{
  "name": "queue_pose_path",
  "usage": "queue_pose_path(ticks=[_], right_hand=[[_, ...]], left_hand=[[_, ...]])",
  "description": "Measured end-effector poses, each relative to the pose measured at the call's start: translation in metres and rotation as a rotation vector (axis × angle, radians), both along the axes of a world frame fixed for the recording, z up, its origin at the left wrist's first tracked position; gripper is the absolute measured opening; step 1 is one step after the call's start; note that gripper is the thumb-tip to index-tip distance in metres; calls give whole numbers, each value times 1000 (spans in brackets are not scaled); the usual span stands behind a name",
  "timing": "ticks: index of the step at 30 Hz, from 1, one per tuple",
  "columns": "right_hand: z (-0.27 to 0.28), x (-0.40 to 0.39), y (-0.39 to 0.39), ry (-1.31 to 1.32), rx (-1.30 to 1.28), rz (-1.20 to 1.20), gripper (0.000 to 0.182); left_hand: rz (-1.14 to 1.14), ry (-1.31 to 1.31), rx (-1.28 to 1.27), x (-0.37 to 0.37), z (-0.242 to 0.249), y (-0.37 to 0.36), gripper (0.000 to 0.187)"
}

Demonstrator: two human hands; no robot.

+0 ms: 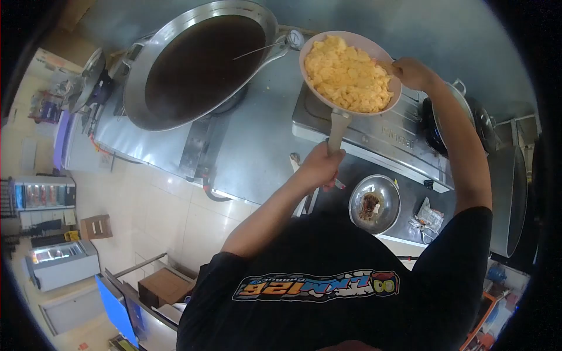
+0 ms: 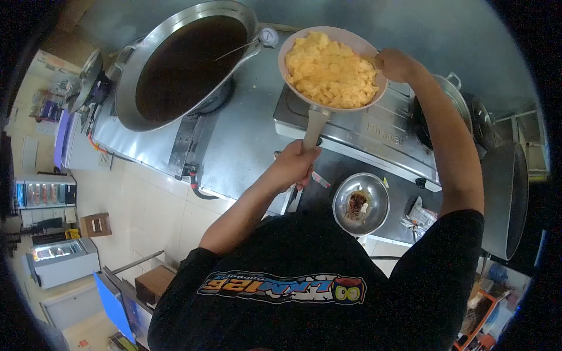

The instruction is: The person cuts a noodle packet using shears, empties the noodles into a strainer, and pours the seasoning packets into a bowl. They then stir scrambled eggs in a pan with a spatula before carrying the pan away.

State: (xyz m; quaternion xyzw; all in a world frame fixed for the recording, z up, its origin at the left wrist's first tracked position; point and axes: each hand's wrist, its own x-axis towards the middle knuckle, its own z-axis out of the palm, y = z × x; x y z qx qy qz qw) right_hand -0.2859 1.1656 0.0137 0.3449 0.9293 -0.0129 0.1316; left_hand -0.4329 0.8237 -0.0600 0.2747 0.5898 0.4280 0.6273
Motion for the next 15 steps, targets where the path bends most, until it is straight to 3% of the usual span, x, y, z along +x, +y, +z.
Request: queue_pose_path(ticks=[2, 7, 9, 12, 15], right_hand=[[3, 16, -12, 55, -24, 59, 31], [12, 47, -119, 21, 217, 42, 32], [17, 47, -164, -66, 186, -49, 58], [31, 44, -219, -80, 346, 27, 45], [65, 32, -217, -104, 329, -157, 57]], left_hand=[[-10, -14, 1, 2, 0, 1, 27], [-7, -62, -3, 2, -3, -1, 27], [-3, -70, -4, 3, -6, -1, 27], [-2, -93, -8, 2, -11, -2, 27], [-4, -102, -4, 1, -10, -3, 26]])
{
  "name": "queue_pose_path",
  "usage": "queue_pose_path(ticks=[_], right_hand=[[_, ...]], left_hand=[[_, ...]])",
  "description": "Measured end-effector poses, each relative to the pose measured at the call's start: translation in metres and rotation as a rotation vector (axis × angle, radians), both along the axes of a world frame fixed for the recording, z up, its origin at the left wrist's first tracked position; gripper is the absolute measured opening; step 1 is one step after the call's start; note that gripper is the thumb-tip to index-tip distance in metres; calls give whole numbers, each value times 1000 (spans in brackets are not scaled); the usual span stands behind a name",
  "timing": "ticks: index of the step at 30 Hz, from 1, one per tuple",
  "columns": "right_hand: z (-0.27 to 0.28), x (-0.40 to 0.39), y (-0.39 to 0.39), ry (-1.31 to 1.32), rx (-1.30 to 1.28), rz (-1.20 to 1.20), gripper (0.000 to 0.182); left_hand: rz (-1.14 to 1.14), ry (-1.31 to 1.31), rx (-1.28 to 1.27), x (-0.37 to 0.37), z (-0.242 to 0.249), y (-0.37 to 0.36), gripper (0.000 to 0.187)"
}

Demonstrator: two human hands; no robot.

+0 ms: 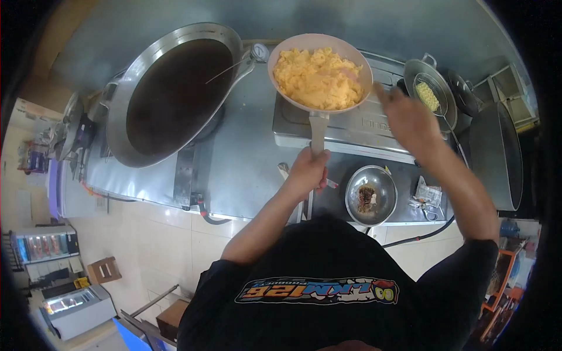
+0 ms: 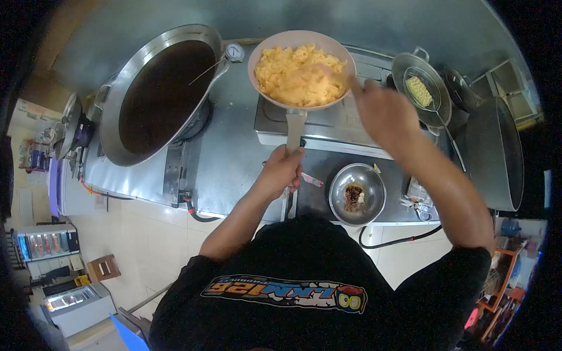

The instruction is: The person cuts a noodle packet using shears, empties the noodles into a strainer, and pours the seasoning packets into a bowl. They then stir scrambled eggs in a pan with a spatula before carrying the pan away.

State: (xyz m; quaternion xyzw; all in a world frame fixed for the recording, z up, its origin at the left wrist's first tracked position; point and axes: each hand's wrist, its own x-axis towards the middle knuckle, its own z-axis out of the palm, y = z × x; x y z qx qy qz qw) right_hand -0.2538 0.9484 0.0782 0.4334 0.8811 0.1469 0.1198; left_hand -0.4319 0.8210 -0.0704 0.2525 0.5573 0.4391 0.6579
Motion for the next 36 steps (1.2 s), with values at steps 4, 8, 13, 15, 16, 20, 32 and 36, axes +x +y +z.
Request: queue_pose_path(ticks=[4, 8, 13, 15, 16, 20, 32, 36], right_hand=[[11, -21, 71, -26, 23, -67, 33], [-19, -47, 96, 5, -59, -192, 26], [-18, -54, 112, -253, -454, -153, 28], [-27, -49, 124, -161, -454, -97, 29], [-44, -47, 125, -86, -375, 29, 31], [-58, -41, 111, 137, -279, 176, 39], [-44, 4, -20, 4, 78, 199, 59], [-23, 13, -45, -117, 79, 263, 62]], left_hand=[[1, 23, -14, 0, 3, 1, 26], [31, -21, 35, 2, -3, 1, 27], [-87, 57, 6, -6, 6, 3, 28], [-100, 68, 18, -10, 5, 4, 28], [-106, 74, 20, -11, 4, 4, 29], [-87, 84, -10, -11, 15, 4, 28], [-47, 49, -3, -4, 3, 1, 23], [-44, 39, -2, -5, 3, 1, 24]])
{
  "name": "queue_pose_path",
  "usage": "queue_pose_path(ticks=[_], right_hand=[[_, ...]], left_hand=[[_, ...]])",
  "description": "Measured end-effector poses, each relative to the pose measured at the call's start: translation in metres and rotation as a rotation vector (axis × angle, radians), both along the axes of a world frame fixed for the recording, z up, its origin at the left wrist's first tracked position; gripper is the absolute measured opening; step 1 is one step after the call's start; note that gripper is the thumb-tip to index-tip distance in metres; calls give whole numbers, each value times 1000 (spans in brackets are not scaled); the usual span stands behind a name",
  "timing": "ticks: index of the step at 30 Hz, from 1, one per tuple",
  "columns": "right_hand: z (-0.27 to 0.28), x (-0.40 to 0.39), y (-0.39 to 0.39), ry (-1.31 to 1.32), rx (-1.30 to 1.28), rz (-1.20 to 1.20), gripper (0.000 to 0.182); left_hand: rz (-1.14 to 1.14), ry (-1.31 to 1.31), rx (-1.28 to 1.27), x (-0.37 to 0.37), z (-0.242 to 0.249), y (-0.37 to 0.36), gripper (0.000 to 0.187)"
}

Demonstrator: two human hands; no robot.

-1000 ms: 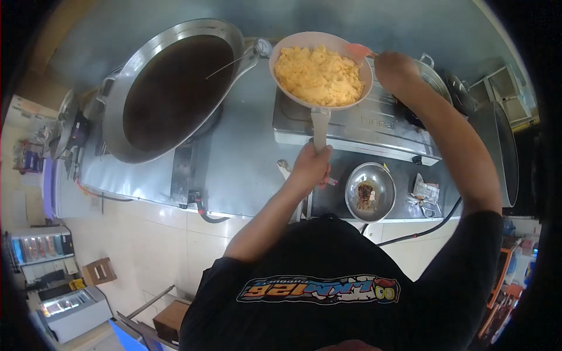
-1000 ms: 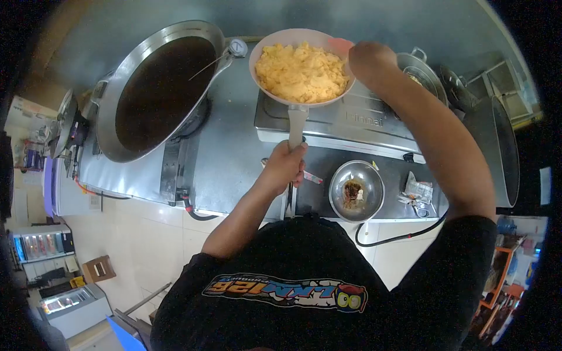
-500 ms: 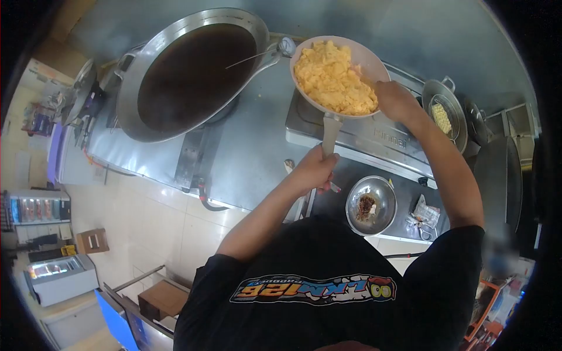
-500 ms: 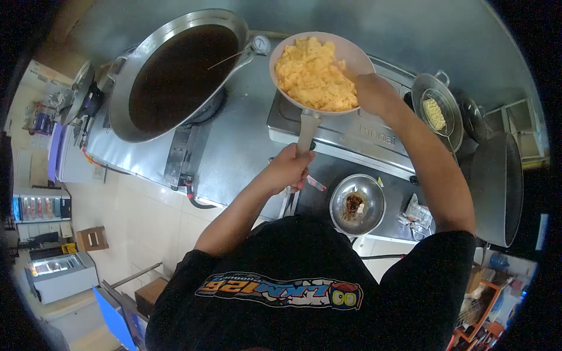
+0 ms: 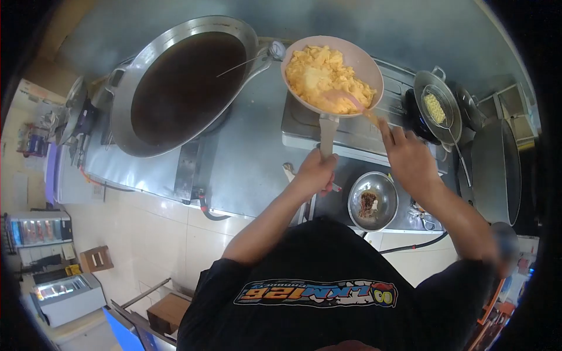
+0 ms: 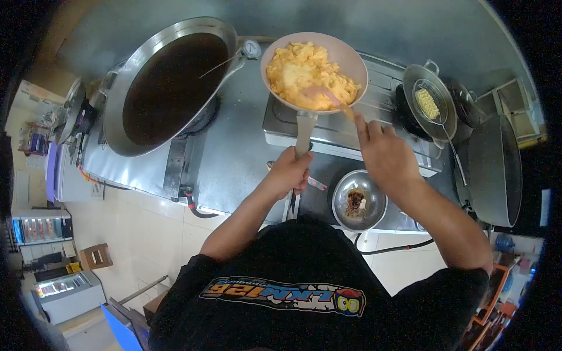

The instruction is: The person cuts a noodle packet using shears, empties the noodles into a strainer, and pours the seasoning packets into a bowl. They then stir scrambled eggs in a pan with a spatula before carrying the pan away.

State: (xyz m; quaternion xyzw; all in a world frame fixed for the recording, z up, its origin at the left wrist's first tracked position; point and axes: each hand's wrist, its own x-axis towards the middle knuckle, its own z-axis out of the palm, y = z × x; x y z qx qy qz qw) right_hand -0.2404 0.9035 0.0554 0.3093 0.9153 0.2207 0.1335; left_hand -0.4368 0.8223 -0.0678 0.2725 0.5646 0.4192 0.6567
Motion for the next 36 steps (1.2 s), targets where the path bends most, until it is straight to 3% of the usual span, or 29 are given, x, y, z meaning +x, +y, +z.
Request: queue_pose_path(ticks=[3, 6, 8, 10, 13, 18, 21, 24, 28, 30, 33, 36], right_hand=[[6, -6, -2, -88, -20, -20, 55], [-22, -20, 47, 11, -119, -57, 41], [-39, -35, 90, -95, -120, -73, 53], [-22, -49, 124, 50, -129, -144, 50], [26, -48, 140, 68, -155, -105, 51], [115, -45, 66, 91, -362, -8, 55], [76, -50, 59, 69, -278, -63, 34], [23, -79, 73, 47, -349, -219, 28], [22, -78, 138, 54, -297, -252, 22], [42, -54, 170, -8, -227, -35, 20], [67, -55, 196, 51, -271, -166, 21], [48, -62, 254, 163, -273, -105, 22]], left_hand=[[6, -24, 30, 2, -7, 0, 25], [26, 6, 30, 4, -6, -1, 26], [26, 36, 28, 6, -2, 0, 26], [13, 59, 29, 5, 2, 0, 26], [-8, 32, 39, 3, 2, 0, 27], [10, 1, 37, 3, -1, -1, 27], [28, 11, 52, 5, -4, 0, 27], [35, 44, 59, 6, -4, -2, 27], [46, 52, 55, 7, 0, -2, 27], [17, 76, 26, 4, -3, 0, 26], [3, 107, 22, -1, 1, -2, 28], [-22, 155, -19, -7, 15, -4, 29]])
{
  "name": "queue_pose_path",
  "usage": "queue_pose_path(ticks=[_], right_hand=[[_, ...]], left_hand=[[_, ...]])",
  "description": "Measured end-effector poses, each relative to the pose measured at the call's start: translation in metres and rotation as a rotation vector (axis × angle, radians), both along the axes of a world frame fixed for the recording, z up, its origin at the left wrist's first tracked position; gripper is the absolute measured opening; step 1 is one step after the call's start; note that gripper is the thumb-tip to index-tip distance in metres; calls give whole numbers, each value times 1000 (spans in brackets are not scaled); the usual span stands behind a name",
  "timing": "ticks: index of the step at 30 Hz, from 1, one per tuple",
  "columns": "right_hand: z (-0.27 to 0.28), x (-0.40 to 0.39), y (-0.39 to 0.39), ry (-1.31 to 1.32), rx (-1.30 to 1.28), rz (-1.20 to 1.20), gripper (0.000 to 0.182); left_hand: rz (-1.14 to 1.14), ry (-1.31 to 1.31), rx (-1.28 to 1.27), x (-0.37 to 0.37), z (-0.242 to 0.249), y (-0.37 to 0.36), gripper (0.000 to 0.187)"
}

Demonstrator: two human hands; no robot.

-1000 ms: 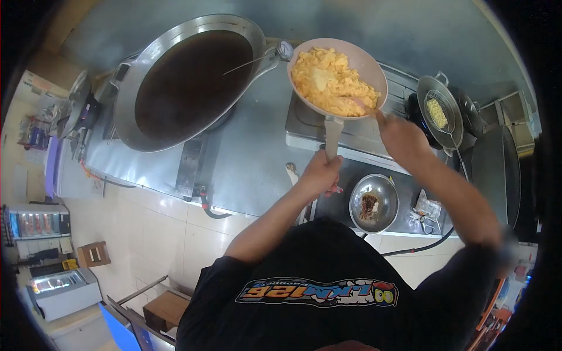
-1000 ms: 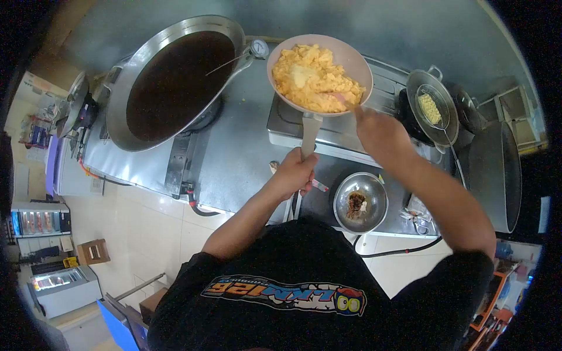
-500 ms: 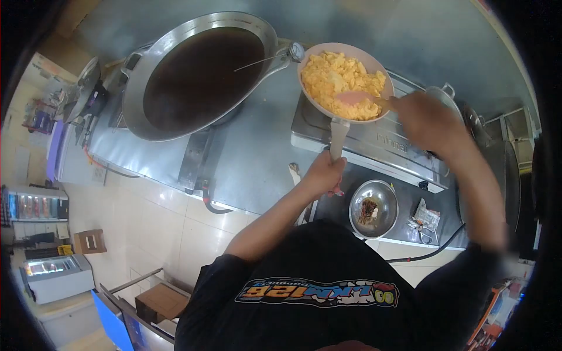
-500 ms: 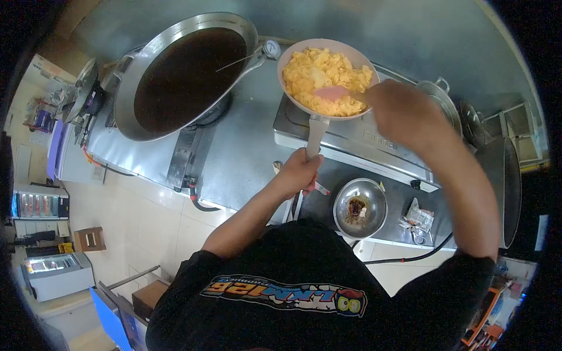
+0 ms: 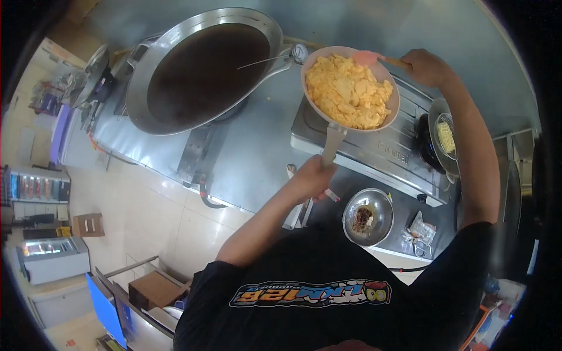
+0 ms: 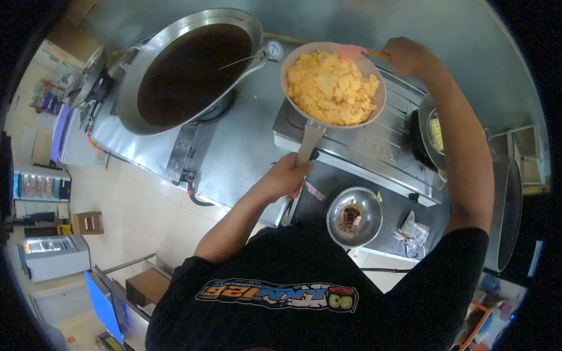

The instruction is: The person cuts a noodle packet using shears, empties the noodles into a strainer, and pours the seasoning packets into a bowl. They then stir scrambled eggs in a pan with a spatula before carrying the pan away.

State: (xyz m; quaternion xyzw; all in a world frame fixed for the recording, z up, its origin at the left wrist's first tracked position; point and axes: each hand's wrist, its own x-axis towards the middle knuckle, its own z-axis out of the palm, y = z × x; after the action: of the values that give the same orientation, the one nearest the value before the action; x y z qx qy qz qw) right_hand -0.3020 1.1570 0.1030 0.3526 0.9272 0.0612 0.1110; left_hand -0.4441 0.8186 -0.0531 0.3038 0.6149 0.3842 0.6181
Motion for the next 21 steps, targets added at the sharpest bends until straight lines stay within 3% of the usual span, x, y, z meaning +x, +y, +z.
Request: queue_pose_path(ticks=[3, 6, 10, 15, 21], right_hand=[[-35, -17, 41, -50, 96, 96, 24], [-68, -51, 64, -114, 132, -92, 25], [-98, -77, 67, 70, 65, 112, 25], [-71, -60, 45, 94, 149, 416, 23], [-28, -7, -27, -99, 345, 491, 30]], left_hand=[[-28, 8, -42, -13, 2, -2, 29], [-53, -20, -82, -25, 7, -4, 27], [-31, -36, -129, -23, 12, -2, 25], [38, -47, -126, -14, 18, 1, 25], [27, -119, -44, -16, 1, -4, 26]])
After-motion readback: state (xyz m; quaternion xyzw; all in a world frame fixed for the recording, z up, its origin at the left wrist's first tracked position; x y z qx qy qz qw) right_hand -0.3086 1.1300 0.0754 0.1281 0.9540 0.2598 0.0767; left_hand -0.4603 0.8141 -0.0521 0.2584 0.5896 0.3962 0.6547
